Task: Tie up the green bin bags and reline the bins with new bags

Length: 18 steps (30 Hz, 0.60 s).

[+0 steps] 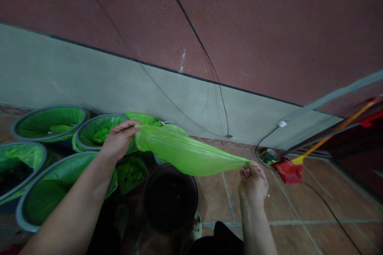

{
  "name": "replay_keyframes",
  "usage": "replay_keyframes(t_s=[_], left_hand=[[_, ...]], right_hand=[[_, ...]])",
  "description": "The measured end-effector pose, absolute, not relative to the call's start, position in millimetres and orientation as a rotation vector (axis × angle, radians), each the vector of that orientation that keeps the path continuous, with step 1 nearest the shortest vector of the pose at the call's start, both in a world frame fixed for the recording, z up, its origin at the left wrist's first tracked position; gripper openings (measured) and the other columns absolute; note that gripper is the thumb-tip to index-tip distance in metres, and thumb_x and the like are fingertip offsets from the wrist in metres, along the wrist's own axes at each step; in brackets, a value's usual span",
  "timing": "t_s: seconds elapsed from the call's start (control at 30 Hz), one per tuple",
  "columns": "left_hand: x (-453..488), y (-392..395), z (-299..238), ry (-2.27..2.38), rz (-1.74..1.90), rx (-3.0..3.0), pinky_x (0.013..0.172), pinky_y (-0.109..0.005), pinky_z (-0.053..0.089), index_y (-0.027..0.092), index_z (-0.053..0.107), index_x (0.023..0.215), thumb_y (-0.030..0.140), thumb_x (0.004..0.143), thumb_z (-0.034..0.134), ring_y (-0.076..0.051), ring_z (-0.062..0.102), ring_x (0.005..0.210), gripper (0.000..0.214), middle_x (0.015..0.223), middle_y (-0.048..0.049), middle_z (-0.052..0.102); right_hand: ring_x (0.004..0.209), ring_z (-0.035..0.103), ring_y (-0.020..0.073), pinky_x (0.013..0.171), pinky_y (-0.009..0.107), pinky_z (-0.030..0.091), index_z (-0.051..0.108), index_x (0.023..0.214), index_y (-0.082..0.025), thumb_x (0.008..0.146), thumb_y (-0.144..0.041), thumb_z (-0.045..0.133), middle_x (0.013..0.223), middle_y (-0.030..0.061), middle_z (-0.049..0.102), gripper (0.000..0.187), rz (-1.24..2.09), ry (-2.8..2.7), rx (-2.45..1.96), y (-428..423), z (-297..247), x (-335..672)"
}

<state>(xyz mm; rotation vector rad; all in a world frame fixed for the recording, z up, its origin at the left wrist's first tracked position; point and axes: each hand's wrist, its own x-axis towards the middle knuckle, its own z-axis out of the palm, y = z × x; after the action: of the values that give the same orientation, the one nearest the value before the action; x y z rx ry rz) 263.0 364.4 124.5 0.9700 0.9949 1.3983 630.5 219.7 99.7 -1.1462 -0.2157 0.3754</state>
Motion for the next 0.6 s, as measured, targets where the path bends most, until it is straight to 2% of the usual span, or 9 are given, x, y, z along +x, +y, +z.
replay_keyframes(t_s=[0.13,0.27,0.3,0.37,0.47,0.53,0.6], left_hand=[[265,366,122,1.029,1.489,1.019,0.074,-0.029,0.048,0.021,0.072,0.075,0.026,0.058,0.078,-0.016,0.062,0.078,0.019,0.08,-0.0004,0.07],[275,364,121,1.093,1.602,1.325,0.101,-0.038,0.043,0.023,0.072,0.073,0.028,0.066,0.073,-0.024,0.059,0.114,0.009,0.114,-0.0023,0.071],[280,361,121,1.089,1.58,1.397,0.103,-0.038,0.042,0.023,0.072,0.074,0.029,0.068,0.072,-0.025,0.059,0.115,0.009,0.116,-0.0026,0.071],[294,353,123,1.084,1.482,1.535,0.101,-0.038,0.045,0.023,0.074,0.079,0.032,0.072,0.069,-0.024,0.064,0.106,0.012,0.106,-0.0033,0.074],[322,333,122,1.076,1.326,1.762,0.097,-0.04,0.048,0.024,0.074,0.084,0.036,0.079,0.064,-0.023,0.068,0.093,0.016,0.09,-0.0027,0.075],[341,318,119,1.039,1.256,1.922,0.105,-0.044,0.042,0.025,0.072,0.091,0.036,0.082,0.063,-0.022,0.068,0.089,0.017,0.088,-0.0014,0.075],[356,304,116,1.0,1.187,2.039,0.113,-0.048,0.034,0.025,0.067,0.098,0.034,0.084,0.061,-0.02,0.069,0.087,0.017,0.088,-0.0003,0.075]], right_hand=[[0.06,0.053,0.0093,0.056,0.023,0.041,0.063,0.078,-0.019,0.057,-0.029,0.078,0.074,-0.0037,0.06,0.027,0.285,-0.277,-1.194,217,93,640],[0.066,0.054,0.0145,0.058,0.028,0.042,0.064,0.084,-0.02,0.067,-0.031,0.072,0.078,0.0005,0.06,0.022,-0.096,-0.341,-1.383,216,93,636],[0.07,0.055,0.0158,0.061,0.03,0.043,0.065,0.089,-0.02,0.071,-0.031,0.07,0.084,0.0027,0.061,0.022,-0.224,-0.418,-1.414,216,96,628],[0.081,0.058,0.0185,0.07,0.033,0.047,0.065,0.104,-0.021,0.08,-0.03,0.065,0.101,0.0074,0.063,0.025,-0.374,-0.68,-1.434,217,102,601],[0.104,0.06,0.0248,0.087,0.041,0.049,0.065,0.112,-0.024,0.087,-0.027,0.06,0.112,0.0103,0.064,0.025,-0.23,-1.21,-1.389,220,109,548],[0.111,0.059,0.025,0.095,0.045,0.047,0.062,0.121,-0.024,0.091,-0.024,0.056,0.118,0.0107,0.064,0.031,-0.17,-1.45,-1.365,225,111,520],[0.111,0.058,0.0237,0.095,0.043,0.047,0.063,0.121,-0.024,0.093,-0.023,0.054,0.12,0.01,0.064,0.03,-0.12,-1.57,-1.387,229,111,505]])
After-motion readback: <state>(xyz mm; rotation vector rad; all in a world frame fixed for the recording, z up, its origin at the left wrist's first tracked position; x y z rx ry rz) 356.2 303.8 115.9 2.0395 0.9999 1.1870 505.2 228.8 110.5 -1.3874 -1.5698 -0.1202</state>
